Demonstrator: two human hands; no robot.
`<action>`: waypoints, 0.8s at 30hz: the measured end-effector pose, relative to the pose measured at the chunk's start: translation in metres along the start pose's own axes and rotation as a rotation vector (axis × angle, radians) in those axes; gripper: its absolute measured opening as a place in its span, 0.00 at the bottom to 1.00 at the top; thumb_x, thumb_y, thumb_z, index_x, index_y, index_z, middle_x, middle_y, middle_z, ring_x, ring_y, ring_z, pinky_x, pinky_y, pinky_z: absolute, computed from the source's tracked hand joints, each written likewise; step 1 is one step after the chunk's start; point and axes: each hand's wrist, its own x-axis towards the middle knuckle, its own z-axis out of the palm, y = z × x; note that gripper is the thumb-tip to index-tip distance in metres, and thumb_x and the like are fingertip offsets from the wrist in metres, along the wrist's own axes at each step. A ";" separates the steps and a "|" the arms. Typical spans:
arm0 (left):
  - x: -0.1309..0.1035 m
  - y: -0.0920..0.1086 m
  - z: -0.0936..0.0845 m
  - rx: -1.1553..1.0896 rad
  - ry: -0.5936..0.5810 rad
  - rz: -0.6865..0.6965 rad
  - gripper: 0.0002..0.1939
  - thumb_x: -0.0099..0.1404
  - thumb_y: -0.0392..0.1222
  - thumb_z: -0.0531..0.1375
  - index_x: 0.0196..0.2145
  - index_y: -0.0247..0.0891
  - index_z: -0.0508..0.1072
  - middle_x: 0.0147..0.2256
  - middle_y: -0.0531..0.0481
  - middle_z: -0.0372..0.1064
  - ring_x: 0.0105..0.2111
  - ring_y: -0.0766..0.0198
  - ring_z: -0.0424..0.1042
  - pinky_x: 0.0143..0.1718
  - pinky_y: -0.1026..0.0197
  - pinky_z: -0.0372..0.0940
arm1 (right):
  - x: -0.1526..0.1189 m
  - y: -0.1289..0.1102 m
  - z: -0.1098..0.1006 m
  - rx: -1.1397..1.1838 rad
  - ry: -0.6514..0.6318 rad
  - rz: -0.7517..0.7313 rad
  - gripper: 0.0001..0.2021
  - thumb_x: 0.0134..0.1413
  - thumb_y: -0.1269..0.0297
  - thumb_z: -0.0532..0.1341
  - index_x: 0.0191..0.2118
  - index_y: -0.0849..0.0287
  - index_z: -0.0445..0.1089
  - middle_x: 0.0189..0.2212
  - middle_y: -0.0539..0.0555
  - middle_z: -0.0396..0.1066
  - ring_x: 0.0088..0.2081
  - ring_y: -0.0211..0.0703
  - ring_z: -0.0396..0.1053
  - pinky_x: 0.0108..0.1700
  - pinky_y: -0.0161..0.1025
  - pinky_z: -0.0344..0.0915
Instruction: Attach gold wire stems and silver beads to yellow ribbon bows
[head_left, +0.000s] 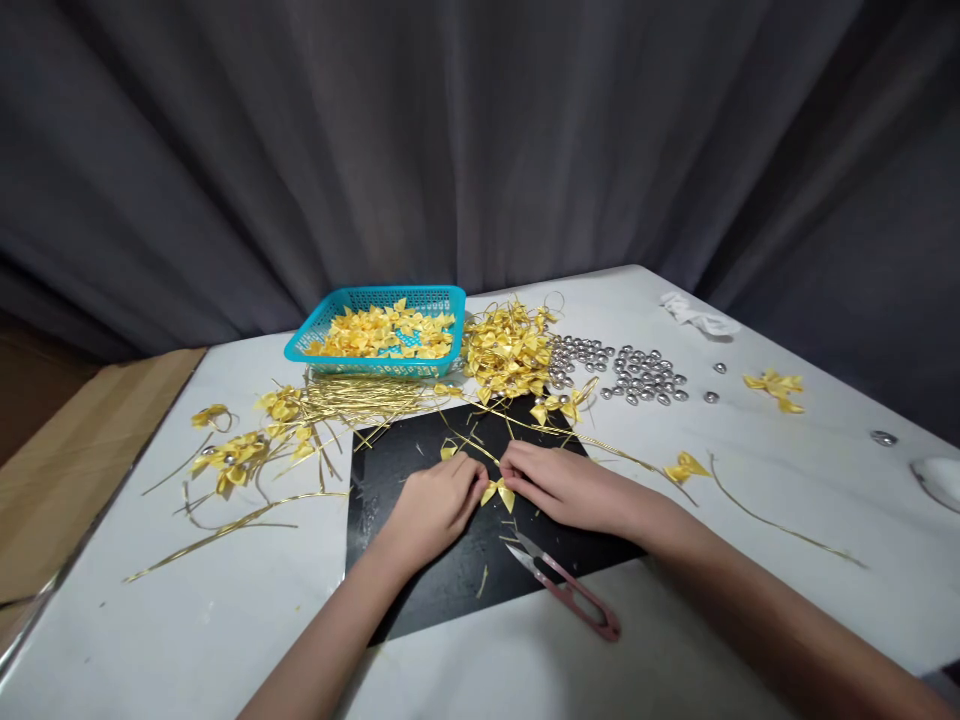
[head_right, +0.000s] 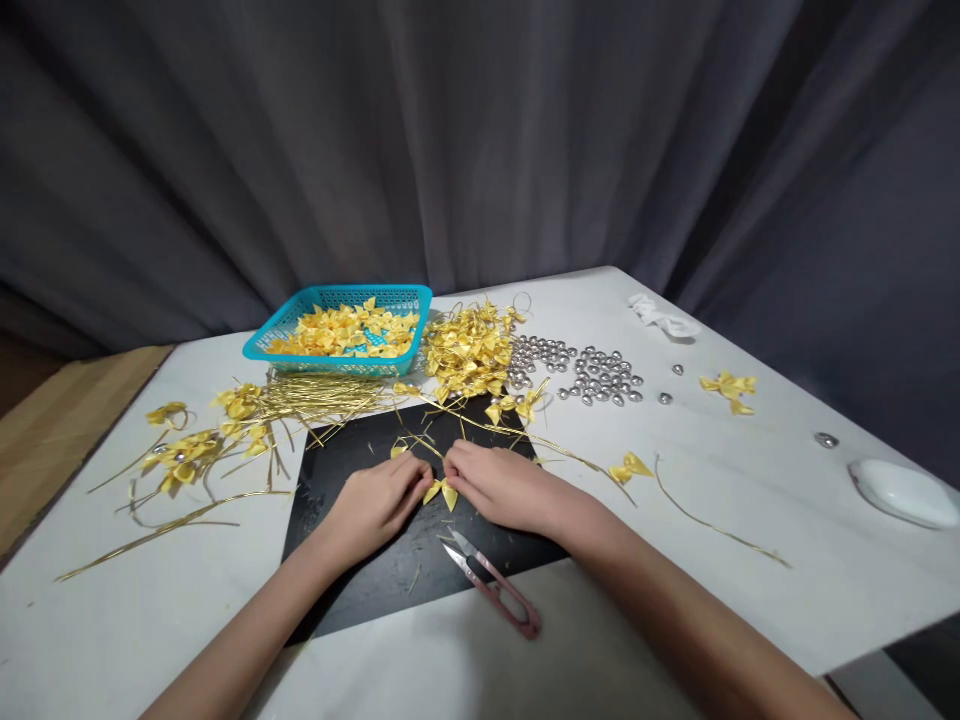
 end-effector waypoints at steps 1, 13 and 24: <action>0.000 0.000 0.001 0.005 -0.001 -0.004 0.13 0.70 0.42 0.43 0.35 0.39 0.65 0.32 0.50 0.69 0.32 0.62 0.70 0.30 0.63 0.61 | 0.000 0.001 -0.001 0.009 -0.004 -0.005 0.09 0.63 0.63 0.47 0.34 0.60 0.60 0.33 0.52 0.63 0.32 0.37 0.63 0.34 0.34 0.58; -0.001 0.002 -0.002 0.037 -0.013 0.026 0.12 0.69 0.41 0.44 0.35 0.38 0.65 0.32 0.50 0.69 0.32 0.61 0.70 0.30 0.62 0.61 | 0.001 0.008 0.000 0.083 0.014 -0.016 0.07 0.62 0.64 0.49 0.35 0.59 0.61 0.35 0.52 0.64 0.34 0.38 0.62 0.37 0.35 0.58; -0.004 0.001 0.001 -0.068 0.120 -0.062 0.11 0.69 0.40 0.44 0.34 0.39 0.64 0.31 0.50 0.67 0.29 0.62 0.70 0.28 0.62 0.59 | 0.005 -0.006 0.004 0.274 0.266 0.117 0.08 0.58 0.63 0.53 0.31 0.61 0.61 0.26 0.50 0.60 0.28 0.35 0.57 0.32 0.32 0.54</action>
